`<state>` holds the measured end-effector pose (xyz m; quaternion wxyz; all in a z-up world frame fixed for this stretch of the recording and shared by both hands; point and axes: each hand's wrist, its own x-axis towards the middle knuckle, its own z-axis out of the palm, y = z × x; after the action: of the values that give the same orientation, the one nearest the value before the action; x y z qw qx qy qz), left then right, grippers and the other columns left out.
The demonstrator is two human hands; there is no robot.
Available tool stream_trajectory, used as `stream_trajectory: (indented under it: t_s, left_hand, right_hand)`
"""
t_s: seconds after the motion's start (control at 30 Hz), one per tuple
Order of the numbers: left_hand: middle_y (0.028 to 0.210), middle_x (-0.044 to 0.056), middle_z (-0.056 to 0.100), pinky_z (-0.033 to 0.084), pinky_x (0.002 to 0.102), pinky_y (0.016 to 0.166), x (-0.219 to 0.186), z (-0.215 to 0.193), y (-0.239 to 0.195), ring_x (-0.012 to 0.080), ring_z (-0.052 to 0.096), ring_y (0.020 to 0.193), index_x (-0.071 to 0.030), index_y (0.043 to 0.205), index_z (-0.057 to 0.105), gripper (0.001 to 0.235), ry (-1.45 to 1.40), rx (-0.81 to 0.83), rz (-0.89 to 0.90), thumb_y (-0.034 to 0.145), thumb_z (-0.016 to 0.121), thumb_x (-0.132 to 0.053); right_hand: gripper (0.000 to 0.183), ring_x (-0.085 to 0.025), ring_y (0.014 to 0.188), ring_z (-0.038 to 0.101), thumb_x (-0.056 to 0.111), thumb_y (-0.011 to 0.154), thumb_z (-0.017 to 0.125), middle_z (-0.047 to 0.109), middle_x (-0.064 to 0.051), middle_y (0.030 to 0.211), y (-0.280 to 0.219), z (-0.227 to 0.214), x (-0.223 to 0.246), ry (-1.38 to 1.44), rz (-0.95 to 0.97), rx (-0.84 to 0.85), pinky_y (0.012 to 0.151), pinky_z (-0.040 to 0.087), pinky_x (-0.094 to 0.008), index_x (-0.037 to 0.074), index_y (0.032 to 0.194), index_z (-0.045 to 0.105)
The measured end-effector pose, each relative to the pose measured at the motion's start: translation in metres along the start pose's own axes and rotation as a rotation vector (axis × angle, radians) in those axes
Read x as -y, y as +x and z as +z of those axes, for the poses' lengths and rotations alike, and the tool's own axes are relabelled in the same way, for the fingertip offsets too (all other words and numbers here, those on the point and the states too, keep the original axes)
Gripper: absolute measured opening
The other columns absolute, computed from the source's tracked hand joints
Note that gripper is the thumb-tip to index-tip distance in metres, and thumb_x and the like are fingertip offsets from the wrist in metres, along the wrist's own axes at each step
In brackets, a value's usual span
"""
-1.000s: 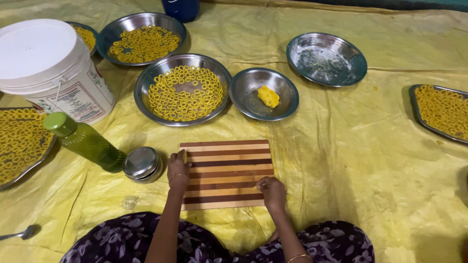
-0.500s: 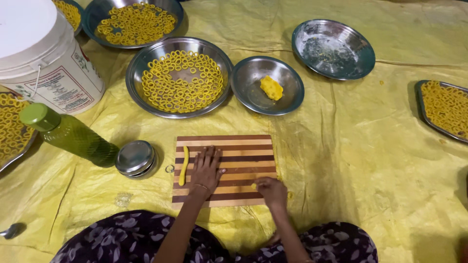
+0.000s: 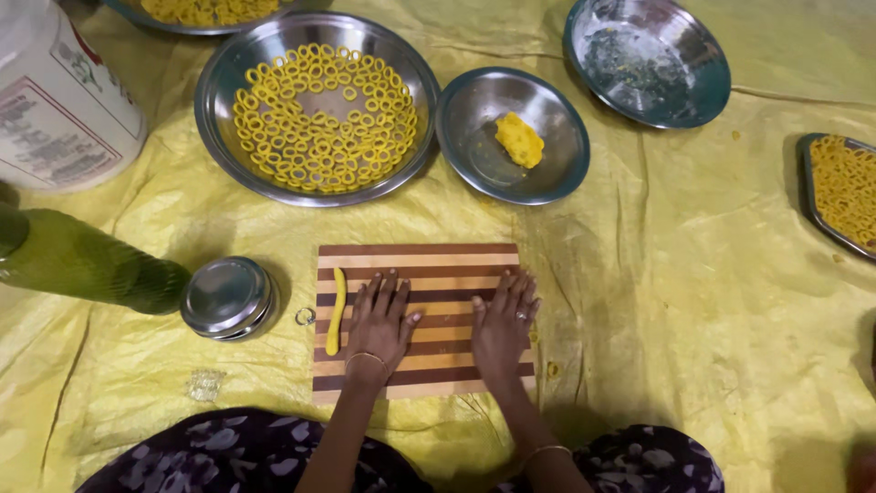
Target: The person rolls small pieces of yellow dough into thin ropes on a wooden board. The ropes are then joined end-to-end to form longer strands. Finished dough rings are visible in nearby metal bowls.
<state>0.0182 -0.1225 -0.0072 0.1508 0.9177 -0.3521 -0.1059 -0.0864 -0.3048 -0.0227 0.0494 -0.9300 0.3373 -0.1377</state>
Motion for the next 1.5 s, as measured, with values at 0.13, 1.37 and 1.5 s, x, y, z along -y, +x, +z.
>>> stream_trajectory:
  t_s: [0.13,1.37,1.5]
  left_hand:
    - [0.166,0.010,0.023,0.009,0.048,0.126,0.001,0.005,-0.001,0.0299,0.014,0.153,-0.012,0.157,0.031,0.064,-0.010,-0.048,0.041,0.105,0.029,-0.050]
    - [0.165,0.008,0.024,0.010,0.047,0.125,0.007,0.010,-0.003,0.0271,0.013,0.154,-0.013,0.154,0.038,0.058,-0.005,-0.063,0.046,0.105,0.031,-0.044]
    - [0.165,0.008,0.026,0.010,0.046,0.126,0.006,0.008,-0.005,0.0273,0.014,0.154,-0.012,0.153,0.039,0.059,-0.030,-0.072,0.048,0.105,0.031,-0.045]
  right_hand:
    - [0.070,-0.042,0.156,-0.004,0.041,0.108,0.023,-0.002,-0.028,0.167,-0.044,0.002,0.043,0.065,-0.226,0.130,0.124,0.000,-0.060,-0.002,0.161,0.008]
    - [0.066,-0.038,0.155,-0.009,0.038,0.110,0.032,-0.001,-0.026,0.168,-0.004,-0.005,0.046,-0.021,-0.224,0.005,0.124,-0.001,-0.060,0.002,0.163,0.014]
    - [0.063,-0.036,0.158,-0.009,0.046,0.110,0.019,0.000,-0.022,0.171,0.046,-0.011,-0.014,-0.138,0.044,0.064,0.127,-0.001,-0.057,0.011,0.163,0.012]
